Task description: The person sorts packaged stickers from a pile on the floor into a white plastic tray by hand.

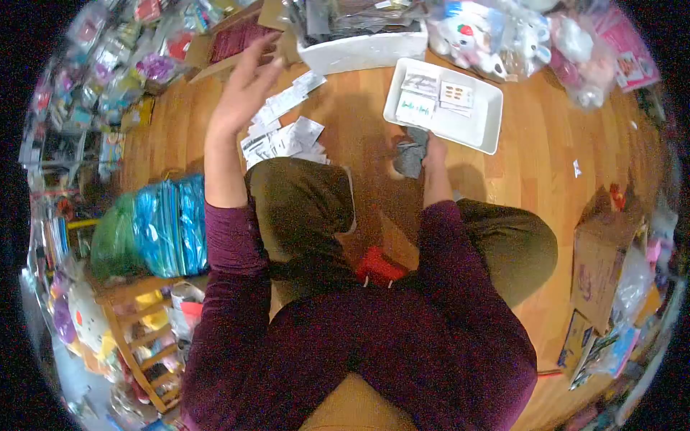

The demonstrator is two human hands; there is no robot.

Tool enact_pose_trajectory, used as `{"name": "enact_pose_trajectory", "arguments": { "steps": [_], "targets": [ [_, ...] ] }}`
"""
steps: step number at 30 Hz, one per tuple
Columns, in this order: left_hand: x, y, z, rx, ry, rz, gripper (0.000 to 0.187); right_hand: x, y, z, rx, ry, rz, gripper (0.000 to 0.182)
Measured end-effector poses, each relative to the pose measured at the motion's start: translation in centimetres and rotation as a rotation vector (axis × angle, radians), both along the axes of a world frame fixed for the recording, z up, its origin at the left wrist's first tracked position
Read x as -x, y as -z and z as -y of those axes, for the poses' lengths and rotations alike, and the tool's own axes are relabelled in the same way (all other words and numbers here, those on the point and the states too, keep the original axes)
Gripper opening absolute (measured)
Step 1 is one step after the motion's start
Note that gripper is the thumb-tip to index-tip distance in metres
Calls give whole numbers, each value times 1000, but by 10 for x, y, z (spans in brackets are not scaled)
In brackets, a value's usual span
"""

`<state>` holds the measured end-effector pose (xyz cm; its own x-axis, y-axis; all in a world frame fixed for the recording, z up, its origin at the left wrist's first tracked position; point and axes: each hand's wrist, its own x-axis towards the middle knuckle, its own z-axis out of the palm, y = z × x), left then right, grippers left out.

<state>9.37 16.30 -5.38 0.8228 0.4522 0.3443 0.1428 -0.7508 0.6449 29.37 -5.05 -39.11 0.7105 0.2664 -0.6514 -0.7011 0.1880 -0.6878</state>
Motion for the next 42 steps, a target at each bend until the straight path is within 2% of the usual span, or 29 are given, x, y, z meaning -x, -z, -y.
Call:
{"name": "enact_pose_trajectory", "arguments": {
  "steps": [2,4,5,6,7,8,9,11,15,17,18,19,20,21,22,23,25,32,35,37,42],
  "targets": [
    [24,0,-5,270,-68,244,35,0,-16,12,8,-14,-8,34],
    [53,47,-21,397,-315,483,29,-2,-28,24,-52,-20,-13,34],
    [75,77,-23,240,-520,331,25,-2,-32,30,-46,-47,-5,34],
    [100,115,-22,196,-607,157,26,-3,-36,36,-32,-37,-14,35],
    [126,166,-14,277,-728,86,29,-5,-39,43,-16,-26,-23,36],
    [153,211,-2,510,-814,-97,31,-14,-32,53,-4,-52,-16,36],
    [184,272,7,559,-767,-202,29,-25,-17,66,57,-80,-9,36],
    [208,296,59,581,-832,-358,29,-20,-22,74,128,-125,2,36],
    [224,314,82,573,-949,-352,38,-9,-66,79,281,-246,191,37],
    [226,325,81,448,-804,-427,38,-11,-78,87,338,-377,355,38],
    [218,299,80,567,-670,-634,40,-13,-83,89,361,-441,437,39],
    [203,250,81,581,-670,-632,40,-16,-86,91,381,-503,517,40],
    [187,192,84,573,-430,-863,39,-18,-88,91,396,-561,596,40],
    [181,164,89,550,-178,-1080,37,-25,-88,89,399,-561,599,40],
    [190,253,107,551,-176,-1077,37,-35,-88,86,171,-450,328,40],
    [231,338,124,769,154,-803,30,-44,-88,81,-55,-333,59,39],
    [238,345,164,1276,194,-806,27,-64,-83,72,-42,-313,69,37],
    [262,360,186,1195,161,-744,27,-81,-107,7,50,-294,117,33],
    [249,372,178,1158,132,-722,26,-101,-92,-24,141,-277,163,31],
    [237,378,177,1137,112,-724,26,-105,-90,-42,116,-310,151,29],
    [225,388,189,1087,64,-745,26,-84,-100,-93,156,-490,365,27]
  ]
}}
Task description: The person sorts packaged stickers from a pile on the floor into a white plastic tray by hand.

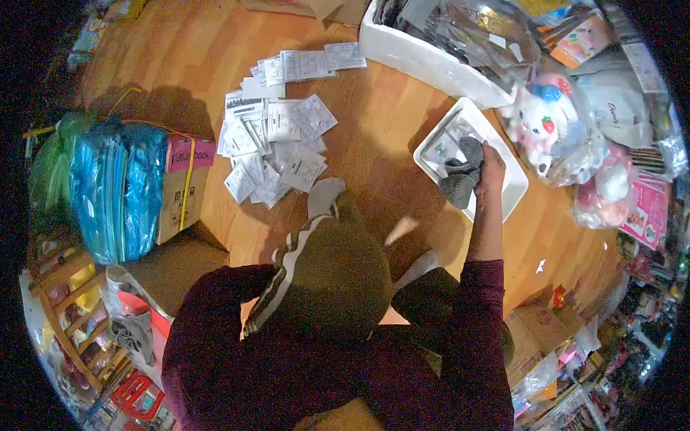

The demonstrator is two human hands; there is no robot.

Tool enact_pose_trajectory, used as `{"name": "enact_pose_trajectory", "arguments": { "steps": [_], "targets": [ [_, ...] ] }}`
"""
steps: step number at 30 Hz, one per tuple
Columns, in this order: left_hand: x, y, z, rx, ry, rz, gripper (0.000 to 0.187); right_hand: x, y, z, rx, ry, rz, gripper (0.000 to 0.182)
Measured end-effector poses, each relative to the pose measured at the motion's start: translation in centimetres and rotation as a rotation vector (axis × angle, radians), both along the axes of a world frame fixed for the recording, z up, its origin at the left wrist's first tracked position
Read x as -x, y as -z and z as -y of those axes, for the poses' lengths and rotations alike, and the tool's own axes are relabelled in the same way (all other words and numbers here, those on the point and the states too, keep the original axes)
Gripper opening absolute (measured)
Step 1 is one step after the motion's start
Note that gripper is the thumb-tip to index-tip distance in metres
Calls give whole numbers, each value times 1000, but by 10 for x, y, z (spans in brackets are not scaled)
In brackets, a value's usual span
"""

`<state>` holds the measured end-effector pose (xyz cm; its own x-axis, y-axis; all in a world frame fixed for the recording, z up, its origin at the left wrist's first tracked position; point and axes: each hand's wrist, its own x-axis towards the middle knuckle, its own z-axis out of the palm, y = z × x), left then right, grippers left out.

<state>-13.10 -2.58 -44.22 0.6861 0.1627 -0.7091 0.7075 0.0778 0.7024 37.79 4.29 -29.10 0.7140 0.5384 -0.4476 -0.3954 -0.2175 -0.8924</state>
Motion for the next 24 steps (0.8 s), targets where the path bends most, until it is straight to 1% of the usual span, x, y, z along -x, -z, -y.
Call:
{"name": "enact_pose_trajectory", "arguments": {
  "steps": [1,2,6,11,13,14,17,18,19,20,22,23,24],
  "targets": [
    [-17,-1,11,-6,-2,-10,26,1,5,-6,8,-78,49,26],
    [-25,12,-13,-10,-5,-24,26,2,14,-12,22,-85,47,26],
    [-33,16,-10,-49,-42,-82,26,22,19,-29,42,-151,-33,25],
    [-34,26,-5,-117,-92,-111,26,34,26,-25,107,-236,-48,26],
    [-12,28,-10,-144,-122,-118,25,38,19,-22,135,-252,-6,26],
    [6,29,-16,-160,-138,-118,25,42,10,-20,156,-261,74,25],
    [70,39,-38,-205,-174,-115,25,36,6,-8,135,-273,36,24],
    [46,53,-62,-219,-186,-116,25,31,10,-3,157,-266,21,23],
    [49,53,-57,-234,-199,-118,25,34,9,0,158,-280,21,23],
    [47,38,-67,-234,-212,-122,25,38,7,3,160,-251,20,23],
    [30,-28,-119,-610,-290,-321,25,48,6,10,162,-230,16,23],
    [24,-46,-137,-799,-326,-420,27,54,6,12,180,-212,1,23],
    [23,-50,-146,-934,-381,-514,41,60,8,15,198,-190,-12,23]
  ]
}}
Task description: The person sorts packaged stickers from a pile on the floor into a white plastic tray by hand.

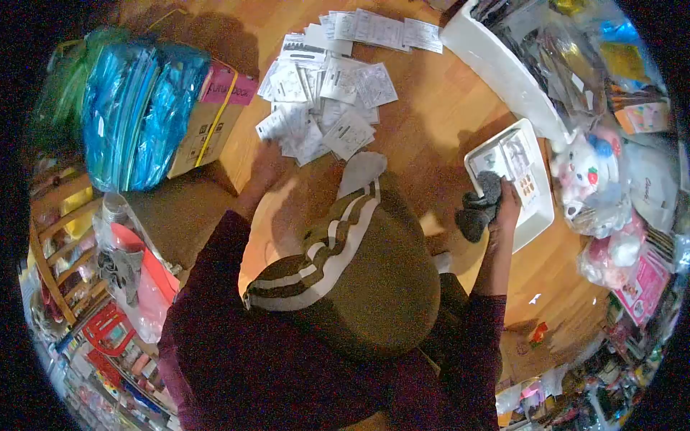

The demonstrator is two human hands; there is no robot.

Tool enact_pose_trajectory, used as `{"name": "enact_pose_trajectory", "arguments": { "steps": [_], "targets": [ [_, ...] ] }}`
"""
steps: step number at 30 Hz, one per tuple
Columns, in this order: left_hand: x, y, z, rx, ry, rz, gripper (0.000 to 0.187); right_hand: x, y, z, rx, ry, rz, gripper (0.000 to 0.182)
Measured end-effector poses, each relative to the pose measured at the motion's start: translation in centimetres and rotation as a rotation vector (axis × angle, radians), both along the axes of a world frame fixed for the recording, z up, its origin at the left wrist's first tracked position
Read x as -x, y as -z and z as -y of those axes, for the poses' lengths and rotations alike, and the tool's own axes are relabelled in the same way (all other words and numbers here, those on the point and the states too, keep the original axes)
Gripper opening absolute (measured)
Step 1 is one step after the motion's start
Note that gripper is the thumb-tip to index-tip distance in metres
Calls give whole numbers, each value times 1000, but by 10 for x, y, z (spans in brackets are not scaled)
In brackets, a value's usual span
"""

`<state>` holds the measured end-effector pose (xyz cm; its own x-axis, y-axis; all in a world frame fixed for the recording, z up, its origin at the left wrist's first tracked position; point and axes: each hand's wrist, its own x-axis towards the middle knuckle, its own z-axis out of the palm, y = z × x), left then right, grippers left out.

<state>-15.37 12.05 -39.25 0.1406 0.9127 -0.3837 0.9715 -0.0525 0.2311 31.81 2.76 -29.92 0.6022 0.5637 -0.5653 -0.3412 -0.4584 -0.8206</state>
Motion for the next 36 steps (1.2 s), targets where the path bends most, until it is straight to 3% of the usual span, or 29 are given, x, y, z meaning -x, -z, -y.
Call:
{"name": "enact_pose_trajectory", "arguments": {
  "steps": [1,2,4,7,12,14,15,17,18,19,21,23,24,26,28,29,31,34,36],
  "targets": [
    [-1,0,-8,-133,-63,-90,57,3,3,3,18,25,-8,23],
    [2,5,-14,-134,-65,-85,57,4,11,8,-53,-8,-46,23],
    [11,17,-25,-68,-56,-99,91,12,12,12,-20,-66,-29,24],
    [16,24,-35,-88,-81,4,103,27,12,17,-27,-75,-46,25],
    [18,16,-43,-80,-166,51,92,50,-1,15,-31,2,-131,26],
    [20,8,-49,1,-291,438,74,54,-5,13,-33,36,-137,26],
    [14,-1,-50,-1,-291,442,74,56,-6,12,-34,69,-146,26],
    [-11,-29,-47,351,-688,1454,56,55,1,2,-114,59,-115,26],
    [-25,-51,-45,507,-740,1639,50,55,4,-5,-193,51,-87,27],
    [-43,-62,-48,509,-738,1647,50,65,-9,-21,-285,65,-135,28],
    [-82,-74,-53,772,-1054,1735,50,73,-18,-52,-299,6,-78,28],
    [-115,-67,-57,1281,-509,2158,49,83,-33,-84,-339,-121,137,32],
    [-134,-65,-56,1300,-490,2163,49,107,-58,-100,-427,-89,129,33],
    [-173,-65,-54,954,-375,1814,51,117,-63,-122,-371,-335,694,33],
    [-206,-92,-52,1061,-476,1865,51,129,-49,-132,-428,-639,1014,34],
    [-216,-102,-51,1151,-600,1898,51,136,-42,-131,-420,-638,1024,34],
    [-228,-92,-48,1165,-616,2002,48,149,-26,-123,-499,-756,1175,36],
    [-232,-73,-44,1148,-646,2216,43,145,-13,-102,-523,-858,1088,35],
    [-224,-68,-27,613,-275,1918,42,144,-8,-85,-529,-898,1066,33]
  ]
}}
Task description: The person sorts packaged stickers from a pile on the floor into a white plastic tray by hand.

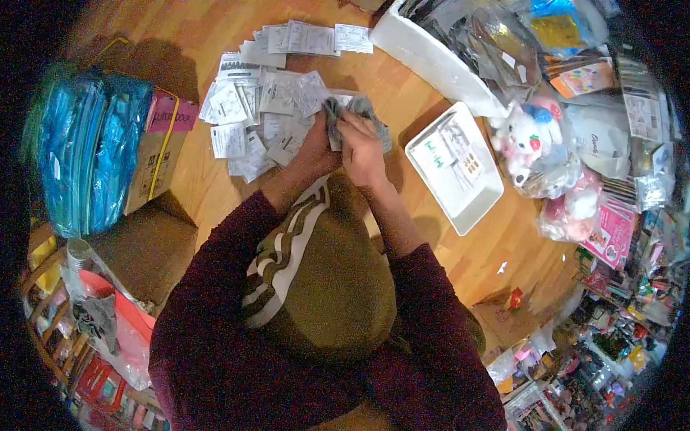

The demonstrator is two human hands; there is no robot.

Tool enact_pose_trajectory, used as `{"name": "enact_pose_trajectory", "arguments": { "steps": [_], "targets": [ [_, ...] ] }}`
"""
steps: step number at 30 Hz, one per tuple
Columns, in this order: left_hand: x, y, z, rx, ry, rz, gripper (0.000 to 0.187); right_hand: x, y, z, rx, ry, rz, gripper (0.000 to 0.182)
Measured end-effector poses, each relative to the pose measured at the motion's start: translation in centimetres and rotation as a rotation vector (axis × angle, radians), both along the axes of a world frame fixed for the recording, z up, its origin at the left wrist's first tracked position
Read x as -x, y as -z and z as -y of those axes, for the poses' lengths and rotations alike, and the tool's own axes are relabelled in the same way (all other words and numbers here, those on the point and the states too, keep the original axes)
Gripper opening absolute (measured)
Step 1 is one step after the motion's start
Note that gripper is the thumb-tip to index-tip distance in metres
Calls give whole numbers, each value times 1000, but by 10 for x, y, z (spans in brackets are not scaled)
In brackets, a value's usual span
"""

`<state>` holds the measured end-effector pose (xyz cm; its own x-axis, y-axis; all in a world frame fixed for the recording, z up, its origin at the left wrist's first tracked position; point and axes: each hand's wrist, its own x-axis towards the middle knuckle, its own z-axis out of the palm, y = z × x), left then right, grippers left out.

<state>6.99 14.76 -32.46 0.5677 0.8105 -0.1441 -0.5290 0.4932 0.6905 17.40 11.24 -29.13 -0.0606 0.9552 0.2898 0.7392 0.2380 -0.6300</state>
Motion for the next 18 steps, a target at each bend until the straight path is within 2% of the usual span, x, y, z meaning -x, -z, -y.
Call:
{"name": "enact_pose_trajectory", "arguments": {
  "steps": [1,2,4,5,7,8,9,11,12,14,15,17,18],
  "targets": [
    [2,0,1,-269,-40,-199,42,-2,1,4,1,-45,-2,32],
    [0,0,-1,-274,-41,-196,42,-4,0,9,-4,-45,2,32],
    [-3,-5,-3,723,34,351,37,-7,-5,26,138,-33,67,24],
    [-1,8,-6,720,36,355,37,-9,-3,38,135,-33,72,24],
    [11,46,-16,-636,11,-693,34,-15,13,69,369,87,-312,24],
    [14,35,-27,-52,143,-303,35,-22,30,87,347,237,-498,22],
    [17,21,-33,-55,141,-300,35,-31,43,99,324,385,-682,22],
    [19,2,-32,468,99,-128,31,-48,38,96,211,591,-1306,29],
    [17,5,-23,475,110,-131,31,-64,32,95,278,735,-1455,36],
    [9,15,-11,144,135,-170,30,-68,7,74,239,722,-1565,41],
    [4,11,-7,142,151,-167,30,-68,0,63,223,722,-1648,41],
    [-12,3,4,-60,338,-434,31,-52,-3,44,203,382,-1196,35],
    [-24,19,12,-279,197,-513,30,-73,59,52,254,484,-1151,41]
  ]
}}
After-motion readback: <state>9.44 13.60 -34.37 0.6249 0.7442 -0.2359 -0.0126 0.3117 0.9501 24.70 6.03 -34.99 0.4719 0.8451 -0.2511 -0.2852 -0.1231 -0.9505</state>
